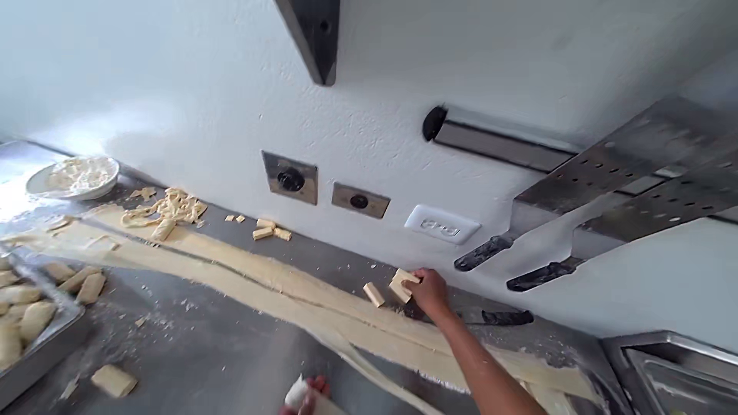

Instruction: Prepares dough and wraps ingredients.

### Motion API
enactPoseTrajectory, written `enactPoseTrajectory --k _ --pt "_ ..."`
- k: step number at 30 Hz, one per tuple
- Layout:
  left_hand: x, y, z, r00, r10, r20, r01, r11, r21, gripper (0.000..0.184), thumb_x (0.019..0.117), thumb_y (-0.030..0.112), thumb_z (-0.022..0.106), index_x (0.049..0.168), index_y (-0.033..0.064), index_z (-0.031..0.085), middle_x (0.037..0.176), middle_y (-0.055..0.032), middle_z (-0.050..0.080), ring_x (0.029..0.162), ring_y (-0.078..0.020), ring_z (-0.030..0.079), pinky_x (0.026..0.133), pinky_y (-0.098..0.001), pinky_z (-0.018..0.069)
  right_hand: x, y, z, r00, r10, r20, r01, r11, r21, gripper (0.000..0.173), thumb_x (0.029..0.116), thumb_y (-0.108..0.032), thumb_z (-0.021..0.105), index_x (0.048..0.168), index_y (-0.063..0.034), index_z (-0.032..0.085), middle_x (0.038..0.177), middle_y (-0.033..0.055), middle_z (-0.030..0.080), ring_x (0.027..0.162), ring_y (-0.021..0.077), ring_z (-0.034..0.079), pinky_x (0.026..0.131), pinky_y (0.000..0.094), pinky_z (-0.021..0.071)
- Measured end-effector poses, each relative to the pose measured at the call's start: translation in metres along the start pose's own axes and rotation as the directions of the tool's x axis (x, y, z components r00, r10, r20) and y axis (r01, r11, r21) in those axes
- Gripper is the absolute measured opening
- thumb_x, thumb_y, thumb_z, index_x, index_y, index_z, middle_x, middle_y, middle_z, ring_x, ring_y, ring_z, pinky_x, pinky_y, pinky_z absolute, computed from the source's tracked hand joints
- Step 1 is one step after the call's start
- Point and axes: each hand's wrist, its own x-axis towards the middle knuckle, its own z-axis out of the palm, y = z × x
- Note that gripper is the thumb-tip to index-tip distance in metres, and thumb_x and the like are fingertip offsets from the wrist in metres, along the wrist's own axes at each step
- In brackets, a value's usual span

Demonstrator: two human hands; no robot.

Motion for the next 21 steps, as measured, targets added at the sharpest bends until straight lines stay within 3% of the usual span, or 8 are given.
enactPoseTrajectory --k 4,7,10,15,17,19,20,21 --pt "0.007 0.011 -0.004 0.995 0.007 -0.102 -0.011 0.999 -0.04 0.033 0.1019 -0.006 0.048 0.135 -0.0071 0.045 0.112 -0.0131 0.074 0.099 -0.0179 0.074 0.086 -0.0329 0.061 -0.092 0.001 0.021 0.97 -0.216 0.11 0.2 0.97 0.135 0.044 0.0932 -0.021 0.077 0.127 0.0031 0.064 0.101 0.0173 0.071 0.087 0.0281 0.069 0.083 0.0476 0.0569" --pt "0.011 0.019 -0.009 0.997 -0.002 -0.081 -0.002 0.999 -0.053 0.035 0.1023 -0.007 0.047 0.137 -0.0068 0.044 0.113 -0.014 0.074 0.1 -0.0192 0.074 0.085 -0.0329 0.0612 -0.173 -0.006 0.061 0.897 -0.399 0.188 0.357 0.907 0.223 0.033 0.0953 -0.022 0.068 0.119 0.0015 0.072 0.108 0.0165 0.073 0.094 0.0246 0.071 0.085 0.0403 0.059" --pt "0.01 0.024 -0.011 0.996 -0.006 -0.085 0.001 0.998 -0.059 0.03 0.1069 0.0 0.042 0.136 -0.0063 0.044 0.112 -0.015 0.074 0.098 -0.0204 0.075 0.083 -0.0335 0.0615 -0.217 -0.007 0.117 0.86 -0.511 0.015 0.488 0.829 0.273 0.025 0.0898 -0.016 0.07 0.109 -0.0016 0.077 0.106 0.0177 0.067 0.098 0.027 0.066 0.085 0.0369 0.0582" --pt "0.018 0.025 -0.022 0.983 0.159 -0.095 -0.156 0.987 0.032 0.033 0.1062 -0.002 0.042 0.138 -0.008 0.037 0.114 -0.0183 0.073 0.101 -0.0219 0.074 0.09 -0.0349 0.06 -0.234 -0.008 0.161 0.842 -0.537 -0.06 0.538 0.824 0.174 0.037 0.0886 -0.011 0.073 0.123 0.0028 0.072 0.103 0.0213 0.071 0.097 0.0352 0.07 0.09 0.0427 0.058" --pt "0.019 0.022 -0.028 0.948 0.317 0.027 -0.317 0.934 0.164 0.032 0.1022 -0.006 0.045 0.133 -0.0146 0.039 0.116 -0.0214 0.071 0.107 -0.0228 0.072 0.096 -0.0363 0.0577 -0.234 -0.008 0.165 0.84 -0.538 -0.067 0.541 0.829 0.143 0.05 0.0888 -0.013 0.074 0.134 0.006 0.064 0.107 0.0215 0.073 0.098 0.0368 0.071 0.091 0.0449 0.0582" --pt "0.012 0.012 -0.03 0.86 0.435 0.266 -0.508 0.781 0.364 0.024 0.0978 -0.003 0.05 0.115 -0.0183 0.058 0.116 -0.0211 0.072 0.115 -0.022 0.068 0.104 -0.0364 0.0525 -0.233 -0.009 0.164 0.853 -0.515 -0.084 0.521 0.836 0.17 0.06 0.0893 -0.009 0.072 0.143 0.0105 0.052 0.11 0.02 0.073 0.101 0.0357 0.071 0.096 0.0452 0.0561" --pt "0.009 0.005 -0.032 0.802 0.439 0.405 -0.594 0.657 0.463 0.024 0.0959 0.0 0.053 0.11 -0.0146 0.067 0.12 -0.0211 0.071 0.125 -0.0268 0.064 0.114 -0.0419 0.0442 -0.233 -0.008 0.163 0.86 -0.5 -0.1 0.509 0.84 0.186 0.062 0.0902 -0.004 0.068 0.146 0.0127 0.047 0.114 0.02 0.073 0.105 0.035 0.071 0.1 0.0446 0.0544" --pt "0.008 -0.003 -0.035 0.724 0.432 0.537 -0.689 0.492 0.533 0.025 0.0934 0.005 0.057 0.107 -0.0075 0.074 0.124 -0.0196 0.071 0.133 -0.0362 0.057 0.121 -0.0564 0.0302 -0.234 -0.004 0.163 0.863 -0.486 -0.137 0.504 0.843 0.185 0.063 0.0894 0.002 0.064 0.147 0.0144 0.043 0.114 0.0199 0.073 0.105 0.0346 0.07 0.1 0.0441 0.0538"
